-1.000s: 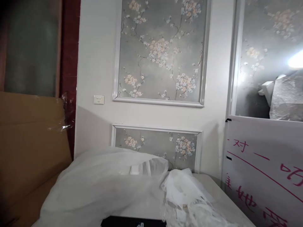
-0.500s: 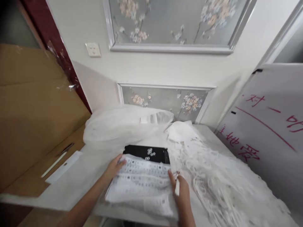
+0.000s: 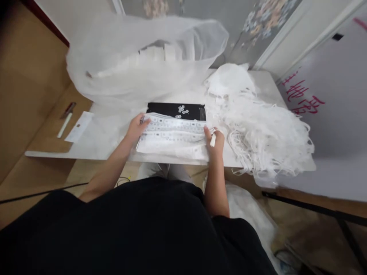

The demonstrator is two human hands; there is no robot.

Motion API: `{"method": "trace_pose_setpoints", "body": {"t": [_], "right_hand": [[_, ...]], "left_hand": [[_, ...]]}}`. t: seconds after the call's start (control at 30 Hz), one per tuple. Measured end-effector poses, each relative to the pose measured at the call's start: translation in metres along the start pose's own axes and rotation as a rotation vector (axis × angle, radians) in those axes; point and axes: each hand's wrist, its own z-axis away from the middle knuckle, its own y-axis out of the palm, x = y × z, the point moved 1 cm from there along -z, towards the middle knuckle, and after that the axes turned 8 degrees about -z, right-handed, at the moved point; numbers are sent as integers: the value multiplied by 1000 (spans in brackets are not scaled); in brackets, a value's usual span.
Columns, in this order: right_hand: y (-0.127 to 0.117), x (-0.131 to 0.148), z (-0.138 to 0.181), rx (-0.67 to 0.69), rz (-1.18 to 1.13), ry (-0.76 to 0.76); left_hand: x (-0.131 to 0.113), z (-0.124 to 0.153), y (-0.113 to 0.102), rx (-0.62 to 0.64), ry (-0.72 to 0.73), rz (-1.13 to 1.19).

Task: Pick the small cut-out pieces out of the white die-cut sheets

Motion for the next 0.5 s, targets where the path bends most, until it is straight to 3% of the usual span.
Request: {"method": "trace_pose_setpoints", "body": {"t": [0.27, 0.5], "right_hand": [[2, -3, 0, -42, -19, 21], [3, -4, 1, -79, -71, -34]], "left_hand": [[12, -1, 6, -24, 102, 14], [19, -6, 10, -34, 70, 79]]}}
